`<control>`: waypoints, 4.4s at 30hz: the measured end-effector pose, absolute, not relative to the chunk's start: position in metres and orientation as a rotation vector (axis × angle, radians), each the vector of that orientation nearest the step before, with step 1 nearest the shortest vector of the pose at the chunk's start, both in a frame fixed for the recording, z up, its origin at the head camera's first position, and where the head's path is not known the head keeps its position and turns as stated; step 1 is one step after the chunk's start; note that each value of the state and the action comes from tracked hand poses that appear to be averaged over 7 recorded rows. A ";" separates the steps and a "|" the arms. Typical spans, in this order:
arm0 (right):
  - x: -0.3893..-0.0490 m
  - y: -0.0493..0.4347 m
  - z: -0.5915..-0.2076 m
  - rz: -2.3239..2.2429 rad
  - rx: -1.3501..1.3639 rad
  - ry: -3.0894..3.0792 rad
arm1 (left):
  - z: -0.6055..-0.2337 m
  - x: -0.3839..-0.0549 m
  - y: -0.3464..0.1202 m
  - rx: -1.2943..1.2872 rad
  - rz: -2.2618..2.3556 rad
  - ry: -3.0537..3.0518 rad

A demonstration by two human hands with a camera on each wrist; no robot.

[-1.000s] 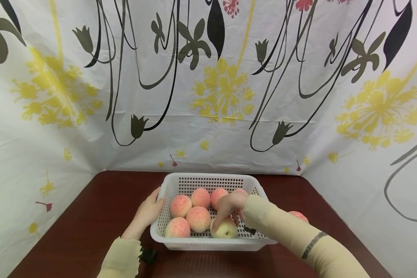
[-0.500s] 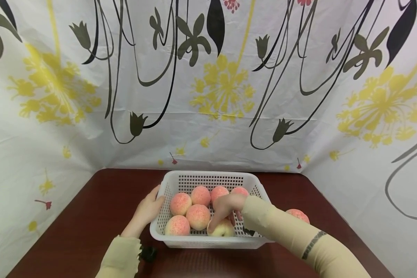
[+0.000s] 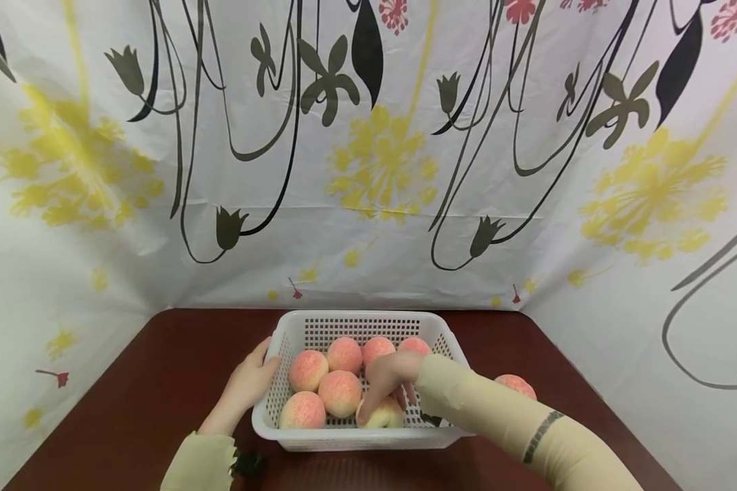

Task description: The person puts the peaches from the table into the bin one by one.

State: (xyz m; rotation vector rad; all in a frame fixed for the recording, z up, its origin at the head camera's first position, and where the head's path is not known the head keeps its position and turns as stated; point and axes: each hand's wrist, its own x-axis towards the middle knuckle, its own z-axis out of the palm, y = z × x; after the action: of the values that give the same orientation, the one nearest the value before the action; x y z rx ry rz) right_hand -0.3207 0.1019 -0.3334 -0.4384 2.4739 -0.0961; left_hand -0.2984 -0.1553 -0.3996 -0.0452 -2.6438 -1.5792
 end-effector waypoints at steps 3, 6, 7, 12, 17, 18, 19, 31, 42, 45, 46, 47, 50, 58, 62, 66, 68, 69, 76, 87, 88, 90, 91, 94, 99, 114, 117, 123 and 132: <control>-0.319 0.099 -0.333 -0.087 -0.414 2.463 | -0.399 -0.297 -0.156 -0.054 -1.557 -2.649; -0.320 0.101 -0.330 -0.116 -0.356 2.483 | -0.397 -0.299 -0.155 -0.071 -1.567 -2.643; -0.320 0.102 -0.329 -0.127 -0.340 2.493 | -0.397 -0.299 -0.154 -0.072 -1.572 -2.642; -0.322 0.109 -0.326 -0.165 -0.324 2.509 | -0.398 -0.299 -0.153 -0.071 -1.569 -2.649; -0.337 0.119 -0.309 -0.209 -0.416 2.482 | -0.402 -0.294 -0.158 -0.034 -1.552 -2.665; -0.342 0.124 -0.301 -0.233 -0.442 2.491 | -0.403 -0.294 -0.158 -0.029 -1.550 -2.667; -0.347 0.131 -0.292 -0.246 -0.472 2.509 | -0.403 -0.294 -0.158 -0.034 -1.552 -2.665; -0.375 0.264 -0.241 -0.385 -0.362 2.756 | -0.400 -0.294 -0.156 -0.063 -1.557 -2.673; -0.371 0.336 -0.293 -0.528 -0.095 2.608 | -0.402 -0.294 -0.169 -0.045 -1.517 -2.688; -0.368 0.346 -0.310 -0.546 -0.074 2.590 | -0.402 -0.295 -0.167 -0.053 -1.534 -2.676; -0.366 0.348 -0.315 -0.574 -0.056 2.575 | -0.402 -0.295 -0.167 -0.054 -1.539 -2.671; -0.365 0.349 -0.319 -0.601 -0.047 2.559 | -0.402 -0.295 -0.166 -0.053 -1.545 -2.665; -0.361 0.350 -0.330 -0.664 -0.022 2.517 | -0.402 -0.295 -0.164 -0.047 -1.552 -2.661; -0.357 0.354 -0.343 -0.528 -0.082 2.545 | -0.402 -0.296 -0.159 -0.060 -1.579 -2.657; -0.360 0.356 -0.345 -0.560 -0.090 2.496 | -0.399 -0.297 -0.158 -0.051 -1.597 -2.653; -0.362 0.360 -0.344 -0.503 -0.106 2.444 | -0.399 -0.298 -0.156 -0.047 -1.618 -2.641; -0.361 0.361 -0.344 -0.487 -0.090 2.432 | -0.399 -0.298 -0.155 -0.054 -1.615 -2.638; -0.361 0.362 -0.344 -0.468 -0.076 2.441 | -0.400 -0.298 -0.155 -0.053 -1.608 -2.639; -0.359 0.360 -0.346 -0.443 -0.014 2.455 | -0.401 -0.297 -0.157 -0.041 -1.555 -2.659; -0.354 0.348 -0.322 -0.518 -0.034 2.475 | -0.406 -0.295 -0.158 -0.031 -1.572 -2.645; -0.354 0.346 -0.319 -0.514 -0.042 2.473 | -0.406 -0.294 -0.158 -0.030 -1.578 -2.639; -0.355 0.341 -0.310 -0.506 -0.044 2.476 | -0.406 -0.293 -0.158 -0.029 -1.591 -2.631; -0.355 0.339 -0.305 -0.487 -0.052 2.485 | -0.406 -0.293 -0.158 -0.033 -1.596 -2.628; -0.355 0.334 -0.290 -0.444 -0.073 2.507 | -0.405 -0.293 -0.158 -0.033 -1.593 -2.630; -0.354 0.326 -0.268 -0.433 -0.108 2.508 | -0.405 -0.296 -0.159 -0.030 -1.573 -2.639; -0.357 0.268 -0.227 -0.256 -0.264 2.593 | -0.402 -0.294 -0.159 -0.049 -1.566 -2.652; -0.360 0.247 -0.224 -0.219 -0.332 2.577 | -0.402 -0.295 -0.159 -0.049 -1.578 -2.649; -0.369 0.206 -0.233 -0.177 -0.445 2.533 | -0.401 -0.299 -0.158 -0.049 -1.587 -2.646; -0.364 0.168 -0.268 -0.046 -0.436 2.547 | -0.403 -0.300 -0.157 -0.045 -1.595 -2.640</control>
State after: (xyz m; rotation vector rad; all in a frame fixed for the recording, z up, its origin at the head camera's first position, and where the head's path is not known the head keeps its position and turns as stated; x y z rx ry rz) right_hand -0.3638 0.1678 -0.2682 -0.4362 2.5472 -0.0462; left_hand -0.2996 -0.1565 -0.4028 -0.0447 -2.6401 -1.5947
